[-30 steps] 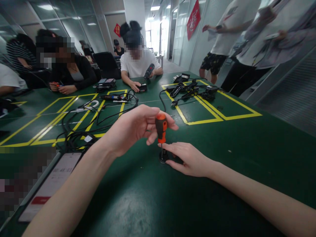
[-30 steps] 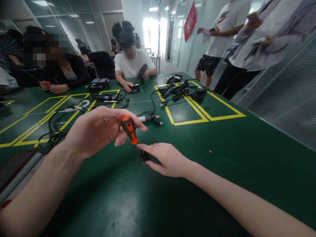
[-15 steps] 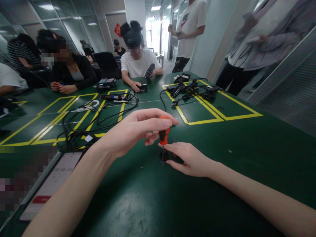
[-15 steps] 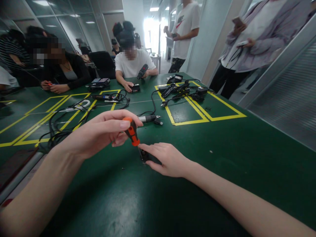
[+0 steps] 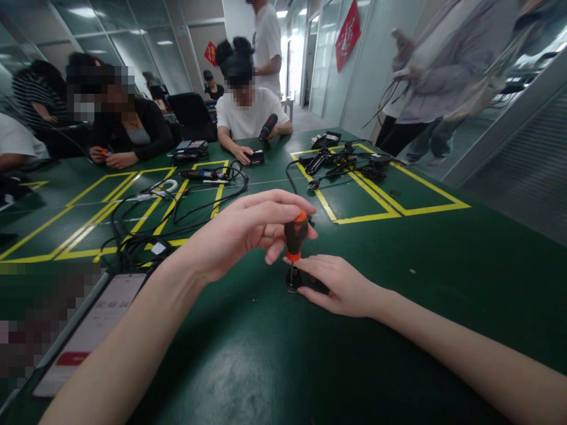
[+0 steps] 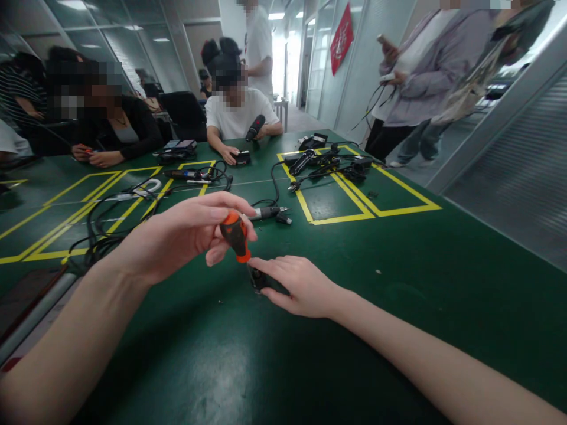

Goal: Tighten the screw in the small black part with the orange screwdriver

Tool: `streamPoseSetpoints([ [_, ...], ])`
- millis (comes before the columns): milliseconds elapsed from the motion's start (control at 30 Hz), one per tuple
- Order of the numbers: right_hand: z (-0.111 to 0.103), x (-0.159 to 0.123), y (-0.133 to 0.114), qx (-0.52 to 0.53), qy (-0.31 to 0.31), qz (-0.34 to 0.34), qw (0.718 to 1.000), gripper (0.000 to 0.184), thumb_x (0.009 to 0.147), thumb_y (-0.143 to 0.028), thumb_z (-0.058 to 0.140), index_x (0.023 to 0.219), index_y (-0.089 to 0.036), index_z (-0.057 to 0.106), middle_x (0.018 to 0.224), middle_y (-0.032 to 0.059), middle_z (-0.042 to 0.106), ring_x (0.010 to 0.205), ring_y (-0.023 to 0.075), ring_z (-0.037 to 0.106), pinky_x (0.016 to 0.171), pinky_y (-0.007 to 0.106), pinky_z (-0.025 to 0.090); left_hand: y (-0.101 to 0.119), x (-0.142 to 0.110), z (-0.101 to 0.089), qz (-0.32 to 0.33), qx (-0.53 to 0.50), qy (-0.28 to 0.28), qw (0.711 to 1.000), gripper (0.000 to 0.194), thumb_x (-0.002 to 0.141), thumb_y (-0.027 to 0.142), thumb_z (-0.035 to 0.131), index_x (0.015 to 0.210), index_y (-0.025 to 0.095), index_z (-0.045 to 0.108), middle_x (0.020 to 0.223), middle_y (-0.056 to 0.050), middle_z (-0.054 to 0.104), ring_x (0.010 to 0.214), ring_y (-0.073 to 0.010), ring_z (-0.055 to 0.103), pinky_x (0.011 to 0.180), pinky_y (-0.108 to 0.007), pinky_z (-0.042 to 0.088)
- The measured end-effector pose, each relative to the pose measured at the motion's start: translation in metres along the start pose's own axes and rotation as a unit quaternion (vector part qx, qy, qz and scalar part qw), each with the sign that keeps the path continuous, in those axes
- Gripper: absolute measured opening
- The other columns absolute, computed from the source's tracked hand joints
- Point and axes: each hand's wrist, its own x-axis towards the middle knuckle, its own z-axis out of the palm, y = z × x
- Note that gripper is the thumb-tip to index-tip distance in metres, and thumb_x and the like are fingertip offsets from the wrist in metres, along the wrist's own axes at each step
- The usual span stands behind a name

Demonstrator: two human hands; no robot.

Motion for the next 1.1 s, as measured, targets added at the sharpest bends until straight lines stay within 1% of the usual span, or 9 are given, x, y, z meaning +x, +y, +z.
streamPoseSetpoints([
  [133,0.0,0.0,0.0,-0.004,0.001,-0.004,1.0,0.04,0.103,-0.026,0.055,0.141,-0.015,0.051,0.102,0.0108,0.076,0.081,0.0224,0.071,0.071,0.034,0.055,-0.001,-0.001,-0.002,-0.003,0.004,0.009,1.0,0.022,0.082,0.028,0.079,0.101,0.016,0.078,0.082,-0.001,0.068,0.057,-0.0067,0.053,0.045,-0.017,0.039],
  [267,0.0,-0.001,0.001,0.0,0.0,-0.001,1.0,0.04,0.103,-0.026,0.056,0.14,-0.014,0.051,0.1,0.0101,0.075,0.081,0.0225,0.07,0.071,0.034,0.054,0.0,-0.002,-0.001,-0.003,0.028,0.019,0.999,0.021,0.079,0.031,0.084,0.087,0.014,0.076,0.074,0.0,0.066,0.052,-0.0042,0.047,0.044,-0.016,0.034],
  [333,0.0,-0.001,0.001,0.003,-0.001,0.001,1.0,0.039,0.102,-0.026,0.056,0.14,-0.014,0.052,0.099,0.0097,0.074,0.08,0.0224,0.069,0.07,0.034,0.054,0.001,-0.002,0.0,-0.002,0.029,0.02,0.999,0.024,0.078,0.033,0.085,0.086,0.013,0.075,0.079,-0.002,0.07,0.054,-0.0051,0.05,0.045,-0.016,0.037],
  [467,0.0,-0.001,0.001,0.01,-0.008,0.011,1.0,0.038,0.102,-0.025,0.057,0.139,-0.015,0.053,0.101,0.0097,0.075,0.083,0.0226,0.07,0.073,0.034,0.054,0.0,-0.001,-0.001,-0.012,0.001,-0.006,1.0,0.029,0.081,0.039,0.082,0.087,0.013,0.07,0.1,-0.011,0.078,0.059,-0.009,0.058,0.049,-0.02,0.046],
  [633,0.0,-0.001,0.0,0.01,-0.013,0.014,1.0,0.038,0.102,-0.026,0.057,0.138,-0.016,0.053,0.101,0.0098,0.075,0.084,0.0226,0.07,0.073,0.035,0.054,-0.003,0.0,-0.002,-0.012,-0.001,-0.01,1.0,0.027,0.084,0.037,0.079,0.094,0.014,0.068,0.089,-0.007,0.077,0.055,-0.0093,0.06,0.048,-0.02,0.047],
  [767,-0.002,0.0,-0.001,0.009,-0.021,0.018,1.0,0.039,0.102,-0.025,0.055,0.14,-0.015,0.052,0.098,0.0094,0.074,0.081,0.0216,0.069,0.071,0.033,0.053,-0.001,-0.001,-0.001,0.012,0.052,0.017,0.998,0.028,0.081,0.031,0.081,0.104,0.018,0.074,0.084,-0.002,0.071,0.054,-0.0065,0.053,0.044,-0.018,0.04],
  [900,-0.003,0.0,-0.001,0.005,-0.025,0.021,0.999,0.042,0.102,-0.026,0.055,0.142,-0.015,0.05,0.1,0.0098,0.074,0.082,0.0216,0.069,0.072,0.033,0.053,0.001,-0.003,0.005,0.055,0.135,0.061,0.987,0.022,0.082,0.036,0.08,0.089,0.016,0.075,0.075,-0.001,0.07,0.051,-0.0061,0.05,0.043,-0.018,0.038],
  [1000,-0.002,-0.001,0.0,0.002,-0.018,0.012,1.0,0.043,0.103,-0.026,0.055,0.144,-0.015,0.049,0.1,0.01,0.074,0.083,0.0221,0.069,0.072,0.034,0.053,-0.001,-0.005,0.013,0.1,0.206,0.125,0.965,0.029,0.084,0.042,0.081,0.083,0.015,0.07,0.069,-0.001,0.069,0.048,-0.0079,0.054,0.043,-0.02,0.041],
  [1100,-0.001,-0.001,0.0,-0.004,-0.013,0.008,1.0,0.043,0.103,-0.026,0.055,0.144,-0.016,0.049,0.1,0.0098,0.073,0.083,0.0222,0.069,0.071,0.033,0.052,-0.007,-0.006,0.02,0.169,0.301,0.179,0.921,0.031,0.089,0.044,0.077,0.08,0.017,0.065,0.067,0.001,0.067,0.049,-0.0085,0.055,0.045,-0.021,0.04],
])
